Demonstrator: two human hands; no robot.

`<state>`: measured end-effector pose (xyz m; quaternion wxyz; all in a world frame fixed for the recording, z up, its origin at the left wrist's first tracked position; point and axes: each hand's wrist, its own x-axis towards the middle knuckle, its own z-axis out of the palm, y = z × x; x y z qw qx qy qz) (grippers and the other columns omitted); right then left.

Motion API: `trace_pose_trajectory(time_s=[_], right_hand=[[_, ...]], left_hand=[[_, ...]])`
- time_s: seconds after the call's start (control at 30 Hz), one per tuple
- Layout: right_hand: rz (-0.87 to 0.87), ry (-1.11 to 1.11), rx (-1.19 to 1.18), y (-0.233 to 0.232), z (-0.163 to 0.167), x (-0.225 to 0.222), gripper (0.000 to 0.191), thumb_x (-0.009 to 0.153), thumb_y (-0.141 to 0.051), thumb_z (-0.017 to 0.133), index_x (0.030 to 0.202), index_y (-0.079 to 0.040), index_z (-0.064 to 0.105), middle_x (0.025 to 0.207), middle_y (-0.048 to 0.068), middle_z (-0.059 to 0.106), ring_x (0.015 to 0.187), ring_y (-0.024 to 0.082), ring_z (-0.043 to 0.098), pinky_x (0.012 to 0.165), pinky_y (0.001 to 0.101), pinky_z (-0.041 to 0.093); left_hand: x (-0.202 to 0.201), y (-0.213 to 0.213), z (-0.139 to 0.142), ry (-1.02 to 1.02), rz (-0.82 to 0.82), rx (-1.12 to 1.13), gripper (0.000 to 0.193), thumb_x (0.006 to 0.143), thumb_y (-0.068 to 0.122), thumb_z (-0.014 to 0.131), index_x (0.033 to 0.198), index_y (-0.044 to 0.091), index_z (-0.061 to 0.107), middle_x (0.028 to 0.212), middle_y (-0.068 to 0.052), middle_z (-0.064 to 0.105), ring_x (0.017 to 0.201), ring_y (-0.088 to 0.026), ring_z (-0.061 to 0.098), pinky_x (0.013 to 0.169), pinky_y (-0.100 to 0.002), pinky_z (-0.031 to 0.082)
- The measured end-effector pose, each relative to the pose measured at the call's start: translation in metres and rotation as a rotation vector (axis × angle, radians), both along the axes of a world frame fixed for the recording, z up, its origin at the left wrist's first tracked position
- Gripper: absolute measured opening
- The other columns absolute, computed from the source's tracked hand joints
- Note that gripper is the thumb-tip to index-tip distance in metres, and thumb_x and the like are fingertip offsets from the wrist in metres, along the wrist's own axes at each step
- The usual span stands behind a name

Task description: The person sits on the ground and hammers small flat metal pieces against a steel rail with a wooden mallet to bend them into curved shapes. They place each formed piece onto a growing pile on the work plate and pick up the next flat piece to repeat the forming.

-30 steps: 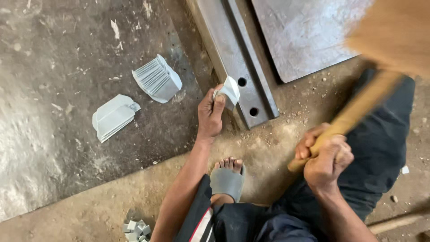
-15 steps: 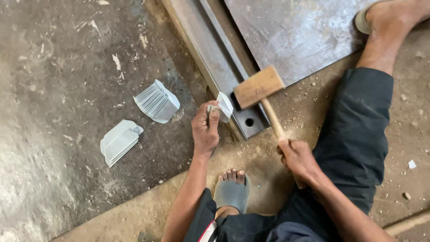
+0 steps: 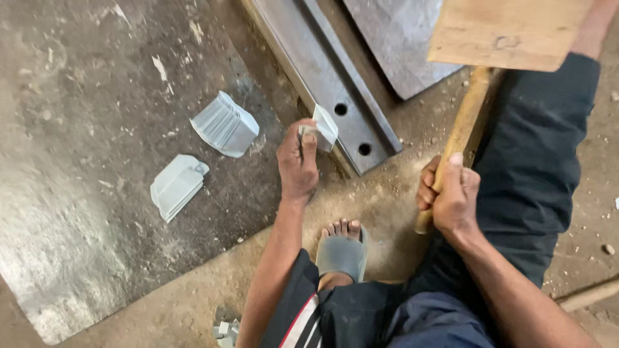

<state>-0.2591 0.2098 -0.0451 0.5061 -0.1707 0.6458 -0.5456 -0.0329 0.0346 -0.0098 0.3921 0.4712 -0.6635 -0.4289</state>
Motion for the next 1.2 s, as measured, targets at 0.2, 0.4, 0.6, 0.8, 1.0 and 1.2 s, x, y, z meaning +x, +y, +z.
trace_pose_trajectory(time_s=[0.2,0.4,0.6,0.8,1.0,1.2], right_hand=[[0.168,0.085,0.177,0.016,-0.001,0.005,0.055,0.109,-0.039,0.044,0.07,-0.002,0.054,0.054,0.004,0.048,0.043,0.014,0.044,0.039,0.0315,0.035],[0.292,0.091,0.287,0.015,0.003,-0.003,0.052,0.105,-0.037,0.047,0.07,-0.002,0.057,0.055,0.003,0.051,0.044,0.012,0.044,0.039,0.0315,0.036],[0.133,0.019,0.149,0.002,0.005,-0.004,0.047,0.104,-0.036,0.046,0.069,-0.006,0.058,0.053,0.002,0.05,0.04,0.012,0.046,0.037,0.0309,0.034],[0.052,-0.099,0.038,-0.016,-0.002,-0.004,0.052,0.106,-0.043,0.044,0.07,-0.007,0.054,0.053,0.0,0.048,0.04,0.012,0.044,0.036,0.0302,0.034],[0.199,-0.212,0.297,-0.026,-0.03,-0.015,0.042,0.102,-0.04,0.049,0.076,-0.008,0.055,0.059,0.0,0.048,0.042,0.013,0.042,0.037,0.0321,0.032],[0.068,-0.104,0.325,-0.034,-0.004,-0.049,0.053,0.109,-0.046,0.047,0.081,-0.001,0.054,0.067,0.008,0.051,0.048,0.018,0.046,0.041,0.036,0.039]], left_hand=[[-0.001,-0.001,-0.003,0.099,-0.047,-0.066,0.027,0.11,0.026,0.054,0.119,0.004,0.065,0.111,-0.007,0.071,0.101,-0.014,0.064,0.09,-0.03,0.053],[-0.001,-0.001,-0.004,0.084,-0.032,-0.081,0.026,0.111,0.026,0.054,0.114,0.003,0.065,0.111,-0.006,0.07,0.098,-0.013,0.062,0.089,-0.03,0.053],[-0.001,-0.001,-0.003,0.072,0.0,0.002,0.025,0.11,0.025,0.054,0.115,0.003,0.065,0.105,-0.005,0.069,0.093,-0.013,0.061,0.085,-0.029,0.052],[-0.001,-0.001,0.002,0.019,-0.001,-0.019,0.027,0.107,0.025,0.054,0.118,0.004,0.067,0.097,-0.004,0.068,0.089,-0.012,0.061,0.081,-0.029,0.052],[-0.001,-0.003,0.002,0.056,-0.032,-0.11,0.026,0.11,0.025,0.053,0.113,0.002,0.064,0.107,-0.008,0.068,0.095,-0.013,0.063,0.086,-0.029,0.052],[-0.006,-0.001,0.007,0.183,-0.01,0.124,0.029,0.11,0.028,0.053,0.115,0.003,0.067,0.102,-0.006,0.07,0.096,-0.012,0.06,0.087,-0.028,0.051]])
